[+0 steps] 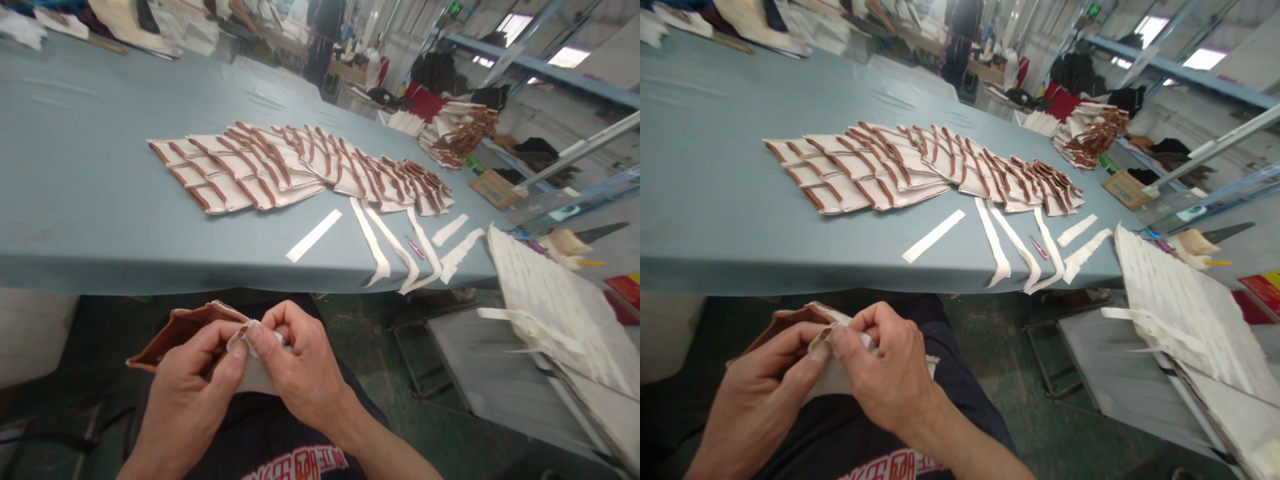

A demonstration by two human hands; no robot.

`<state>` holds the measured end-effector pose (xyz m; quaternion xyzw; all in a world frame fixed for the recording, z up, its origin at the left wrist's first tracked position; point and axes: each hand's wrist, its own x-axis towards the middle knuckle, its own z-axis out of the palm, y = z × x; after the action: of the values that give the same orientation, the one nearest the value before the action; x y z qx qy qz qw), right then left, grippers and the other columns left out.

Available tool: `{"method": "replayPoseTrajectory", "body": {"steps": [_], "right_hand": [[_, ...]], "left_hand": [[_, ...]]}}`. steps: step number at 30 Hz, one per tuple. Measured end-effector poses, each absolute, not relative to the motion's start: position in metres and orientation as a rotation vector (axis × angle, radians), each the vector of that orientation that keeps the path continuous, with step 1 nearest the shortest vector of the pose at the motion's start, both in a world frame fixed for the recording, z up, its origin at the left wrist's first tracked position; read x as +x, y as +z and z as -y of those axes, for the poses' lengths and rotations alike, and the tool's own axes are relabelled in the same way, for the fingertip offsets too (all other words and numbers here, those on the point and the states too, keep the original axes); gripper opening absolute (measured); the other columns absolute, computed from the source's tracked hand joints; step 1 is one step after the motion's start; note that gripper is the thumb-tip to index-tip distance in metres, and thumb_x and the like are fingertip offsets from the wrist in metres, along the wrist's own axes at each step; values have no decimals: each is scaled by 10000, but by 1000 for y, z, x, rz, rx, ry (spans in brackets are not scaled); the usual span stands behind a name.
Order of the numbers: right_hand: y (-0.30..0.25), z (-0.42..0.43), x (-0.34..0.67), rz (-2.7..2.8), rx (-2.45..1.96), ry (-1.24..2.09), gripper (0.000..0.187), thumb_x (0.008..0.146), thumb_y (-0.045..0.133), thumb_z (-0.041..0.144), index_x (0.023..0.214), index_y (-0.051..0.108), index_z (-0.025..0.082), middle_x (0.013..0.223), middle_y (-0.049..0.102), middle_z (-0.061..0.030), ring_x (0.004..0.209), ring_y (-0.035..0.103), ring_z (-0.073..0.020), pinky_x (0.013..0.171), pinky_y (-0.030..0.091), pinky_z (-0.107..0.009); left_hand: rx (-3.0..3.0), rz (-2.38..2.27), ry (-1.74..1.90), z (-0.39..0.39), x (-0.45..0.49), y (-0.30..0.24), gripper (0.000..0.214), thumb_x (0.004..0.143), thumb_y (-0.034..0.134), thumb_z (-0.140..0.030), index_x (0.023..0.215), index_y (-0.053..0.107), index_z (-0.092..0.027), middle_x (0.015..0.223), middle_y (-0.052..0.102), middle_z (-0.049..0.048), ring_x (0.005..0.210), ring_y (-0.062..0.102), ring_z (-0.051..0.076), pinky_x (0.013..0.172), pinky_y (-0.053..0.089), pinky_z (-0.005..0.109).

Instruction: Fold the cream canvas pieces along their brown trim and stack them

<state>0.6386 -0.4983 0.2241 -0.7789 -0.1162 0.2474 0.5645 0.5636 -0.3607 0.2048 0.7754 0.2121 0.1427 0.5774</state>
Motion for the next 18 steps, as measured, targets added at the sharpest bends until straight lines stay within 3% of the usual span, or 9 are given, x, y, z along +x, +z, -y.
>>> {"method": "replayPoseTrajectory", "body": {"steps": [7, 12, 18], "right_hand": [[224, 502, 641, 312, -1840, 642, 316, 979, 673, 530, 892, 593, 237, 669, 563, 52, 585, 467, -123, 575, 348, -262], [224, 499, 642, 318, -1878, 654, 235, 966, 691, 442, 897, 582, 246, 679, 573, 53, 620, 511, -139, 621, 363, -272], [208, 491, 641, 268, -1724, 720, 165, 982, 610, 305, 846, 543, 239, 712, 513, 53, 671, 505, -142, 641, 406, -252]], "left_hand": [[2076, -297, 407, 351, 557, 177, 346, 1099, 532, -439, 933, 780, -265, 784, 783, -17, 632, 681, 192, 557, 504, 267], [2230, -137, 449, 349, 554, 179, 303, 1160, 430, -293, 1071, 717, -253, 912, 804, -3, 789, 767, 198, 698, 539, 281], [2334, -77, 681, 358, 561, 183, 279, 1107, 443, -167, 998, 678, -270, 777, 743, -55, 624, 683, 167, 651, 484, 283]]}}
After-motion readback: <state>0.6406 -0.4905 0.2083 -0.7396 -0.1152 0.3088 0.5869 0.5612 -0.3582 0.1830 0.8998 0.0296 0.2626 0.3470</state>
